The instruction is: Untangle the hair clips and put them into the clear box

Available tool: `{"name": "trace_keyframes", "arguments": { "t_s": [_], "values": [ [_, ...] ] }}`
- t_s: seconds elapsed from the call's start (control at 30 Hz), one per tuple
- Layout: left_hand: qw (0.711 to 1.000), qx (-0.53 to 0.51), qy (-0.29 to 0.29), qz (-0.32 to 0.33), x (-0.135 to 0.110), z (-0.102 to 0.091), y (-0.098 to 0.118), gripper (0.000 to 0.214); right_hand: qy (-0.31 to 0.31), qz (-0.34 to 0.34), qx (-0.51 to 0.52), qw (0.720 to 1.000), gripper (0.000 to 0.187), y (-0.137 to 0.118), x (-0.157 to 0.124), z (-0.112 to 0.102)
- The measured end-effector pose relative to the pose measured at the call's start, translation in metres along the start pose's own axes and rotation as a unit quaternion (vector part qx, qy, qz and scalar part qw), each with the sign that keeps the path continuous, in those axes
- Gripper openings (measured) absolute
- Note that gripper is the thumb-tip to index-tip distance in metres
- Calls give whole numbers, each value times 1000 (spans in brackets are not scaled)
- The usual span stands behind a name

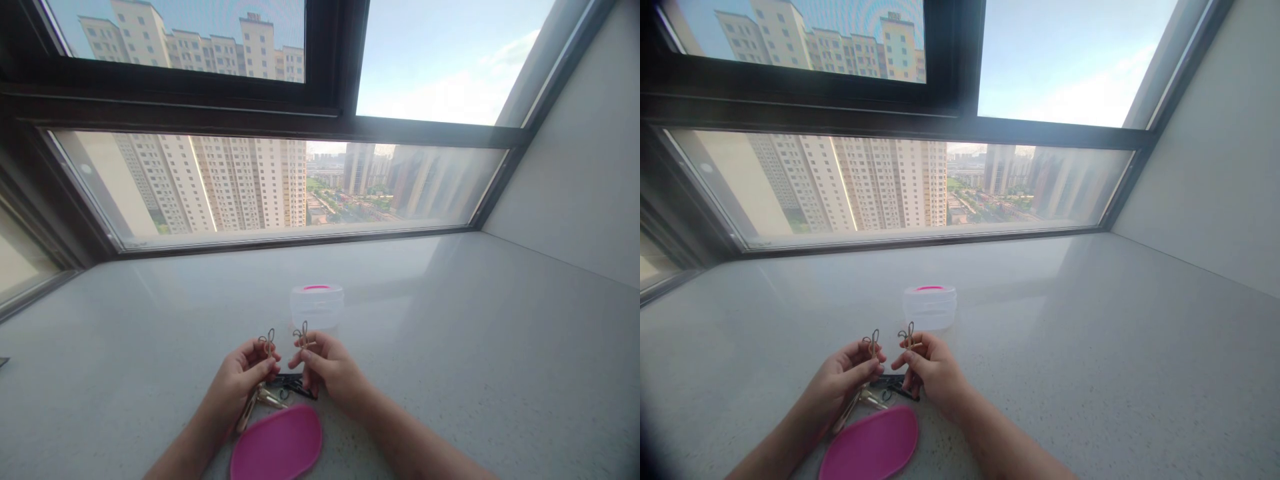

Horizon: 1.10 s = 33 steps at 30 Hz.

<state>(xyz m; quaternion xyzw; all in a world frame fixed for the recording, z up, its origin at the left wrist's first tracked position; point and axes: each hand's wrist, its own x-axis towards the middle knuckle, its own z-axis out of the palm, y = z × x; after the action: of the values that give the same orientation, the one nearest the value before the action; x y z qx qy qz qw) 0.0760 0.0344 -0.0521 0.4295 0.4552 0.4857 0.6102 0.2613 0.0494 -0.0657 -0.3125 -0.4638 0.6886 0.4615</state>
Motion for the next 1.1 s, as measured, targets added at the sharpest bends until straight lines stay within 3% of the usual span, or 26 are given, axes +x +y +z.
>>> {"name": "trace_keyframes", "arguments": {
  "t_s": [1.1],
  "values": [
    [999, 40, 5, 18, -3, 9, 4, 44, -34, -7, -34, 999, 43, -6, -5, 1]
  ]
}}
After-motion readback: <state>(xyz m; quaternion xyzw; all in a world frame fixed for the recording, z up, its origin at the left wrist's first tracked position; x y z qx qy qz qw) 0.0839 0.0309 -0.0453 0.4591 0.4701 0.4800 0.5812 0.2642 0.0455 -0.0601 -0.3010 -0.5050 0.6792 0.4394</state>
